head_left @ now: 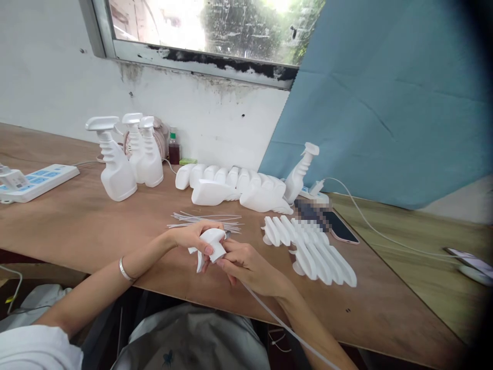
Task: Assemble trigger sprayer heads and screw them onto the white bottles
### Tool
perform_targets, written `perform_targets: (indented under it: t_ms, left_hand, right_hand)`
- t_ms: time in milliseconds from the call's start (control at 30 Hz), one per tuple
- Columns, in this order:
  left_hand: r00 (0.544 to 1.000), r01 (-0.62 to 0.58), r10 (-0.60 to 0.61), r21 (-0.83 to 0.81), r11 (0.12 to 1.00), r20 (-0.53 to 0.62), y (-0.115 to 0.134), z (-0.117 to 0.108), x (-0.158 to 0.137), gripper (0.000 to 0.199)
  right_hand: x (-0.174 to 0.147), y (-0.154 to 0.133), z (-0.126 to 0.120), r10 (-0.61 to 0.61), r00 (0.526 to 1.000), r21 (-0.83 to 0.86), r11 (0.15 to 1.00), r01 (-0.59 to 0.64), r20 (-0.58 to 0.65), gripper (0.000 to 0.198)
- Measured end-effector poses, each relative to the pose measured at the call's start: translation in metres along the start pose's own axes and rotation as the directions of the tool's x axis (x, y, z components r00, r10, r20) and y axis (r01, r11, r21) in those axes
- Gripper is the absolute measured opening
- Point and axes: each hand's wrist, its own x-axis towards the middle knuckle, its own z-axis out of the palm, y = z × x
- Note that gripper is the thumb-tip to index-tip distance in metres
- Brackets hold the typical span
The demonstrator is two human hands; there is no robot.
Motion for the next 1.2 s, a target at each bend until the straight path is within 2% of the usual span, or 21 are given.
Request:
perform_targets:
  t_ms: [67, 100, 133, 200, 233, 267, 300, 333, 367, 433, 533, 633, 733, 800, 867, 900, 967, 1033, 1067, 1133, 1200]
  left_hand:
    - [0.992, -0.093, 0.084, -0.091, 0.991, -0.099, 0.001, -0.006, -0.001, 0.044]
    - [0.969, -0.195, 0.165, -0.153, 0.969, -0.185, 0.002, -0.011, -0.002, 0.043]
    - [0.925, -0.318, 0.255, -0.208, 0.925, -0.283, 0.004, -0.017, -0.003, 0.041]
    - [0.822, -0.519, 0.392, -0.261, 0.814, -0.413, 0.007, -0.028, -0.008, 0.036]
    - [0.799, -0.562, 0.431, -0.266, 0.783, -0.419, 0.009, -0.032, -0.009, 0.034]
    - [0.793, -0.58, 0.459, -0.265, 0.77, -0.401, 0.009, -0.035, -0.011, 0.034]
    - [0.799, -0.579, 0.474, -0.263, 0.772, -0.369, 0.009, -0.037, -0.011, 0.036]
    - [0.809, -0.571, 0.481, -0.261, 0.778, -0.338, 0.009, -0.038, -0.011, 0.04]
    - [0.817, -0.563, 0.481, -0.258, 0.785, -0.319, 0.008, -0.038, -0.01, 0.043]
    - [0.818, -0.558, 0.471, -0.257, 0.789, -0.33, 0.007, -0.036, -0.008, 0.045]
    - [0.798, -0.565, 0.428, -0.278, 0.777, -0.424, 0.008, -0.035, -0.008, 0.04]
    - [0.774, -0.577, 0.391, -0.3, 0.76, -0.498, 0.013, -0.036, -0.01, 0.038]
    - [0.758, -0.59, 0.393, -0.291, 0.753, -0.521, 0.016, -0.037, -0.013, 0.036]
    - [0.752, -0.593, 0.392, -0.284, 0.754, -0.529, 0.017, -0.036, -0.014, 0.036]
    - [0.753, -0.584, 0.383, -0.276, 0.763, -0.535, 0.017, -0.035, -0.014, 0.035]
    - [0.754, -0.578, 0.377, -0.27, 0.77, -0.539, 0.017, -0.035, -0.013, 0.034]
    - [0.758, -0.558, 0.353, -0.266, 0.786, -0.548, 0.015, -0.035, -0.012, 0.033]
    - [0.764, -0.532, 0.307, -0.284, 0.798, -0.568, 0.012, -0.036, -0.011, 0.031]
    - [0.767, -0.517, 0.277, -0.301, 0.801, -0.579, 0.01, -0.037, -0.01, 0.03]
    - [0.772, -0.483, 0.213, -0.336, 0.809, -0.599, 0.007, -0.038, -0.008, 0.026]
    - [0.774, -0.452, 0.166, -0.35, 0.821, -0.611, 0.005, -0.038, -0.006, 0.025]
  right_hand:
    - [-0.003, -0.004, -0.003, -0.053, 0.998, 0.142, 0.989, 0.046, 0.045, 0.045]
    - [-0.004, -0.006, -0.005, -0.088, 0.994, 0.217, 0.973, 0.073, 0.059, 0.047]
    - [-0.006, -0.008, -0.007, -0.12, 0.991, 0.287, 0.953, 0.101, 0.052, 0.049]
    - [-0.006, -0.007, -0.01, -0.116, 0.99, 0.37, 0.919, 0.139, -0.082, 0.049]
    - [-0.005, -0.004, -0.011, -0.057, 0.974, 0.384, 0.912, 0.14, -0.218, 0.048]
    - [-0.001, 0.001, -0.013, 0.039, 0.924, 0.397, 0.909, 0.125, -0.381, 0.046]
    - [0.003, 0.008, -0.014, 0.156, 0.833, 0.42, 0.902, 0.098, -0.53, 0.043]
    - [0.009, 0.017, -0.016, 0.29, 0.713, 0.477, 0.876, 0.07, -0.638, 0.04]
    - [0.016, 0.026, -0.018, 0.409, 0.622, 0.562, 0.825, 0.061, -0.668, 0.037]
    - [0.031, 0.045, -0.021, 0.52, 0.557, 0.66, 0.748, 0.069, -0.648, 0.031]
    - [0.049, 0.069, -0.021, 0.536, 0.509, 0.664, 0.741, 0.098, -0.673, 0.028]
    - [0.057, 0.089, -0.012, 0.571, 0.472, 0.676, 0.733, 0.075, -0.672, 0.026]
    - [0.058, 0.1, -0.001, 0.602, 0.47, 0.671, 0.741, -0.029, -0.645, 0.022]
    - [0.055, 0.101, 0.002, 0.594, 0.496, 0.589, 0.786, -0.191, -0.633, 0.022]
    - [0.05, 0.096, 0.001, 0.526, 0.521, 0.336, 0.844, -0.418, -0.673, 0.028]
    - [0.047, 0.092, -0.001, 0.469, 0.536, 0.151, 0.834, -0.531, -0.702, 0.032]
    - [0.043, 0.082, -0.006, 0.358, 0.582, -0.207, 0.696, -0.687, -0.73, 0.034]
    - [0.038, 0.072, -0.01, 0.36, 0.654, -0.424, 0.539, -0.728, -0.665, 0.027]
    - [0.037, 0.068, -0.011, 0.405, 0.69, -0.486, 0.501, -0.716, -0.6, 0.027]
    - [0.034, 0.064, -0.012, 0.49, 0.747, -0.549, 0.507, -0.664, -0.45, 0.037]
    - [0.031, 0.065, -0.011, 0.508, 0.786, -0.557, 0.562, -0.612, -0.352, 0.042]
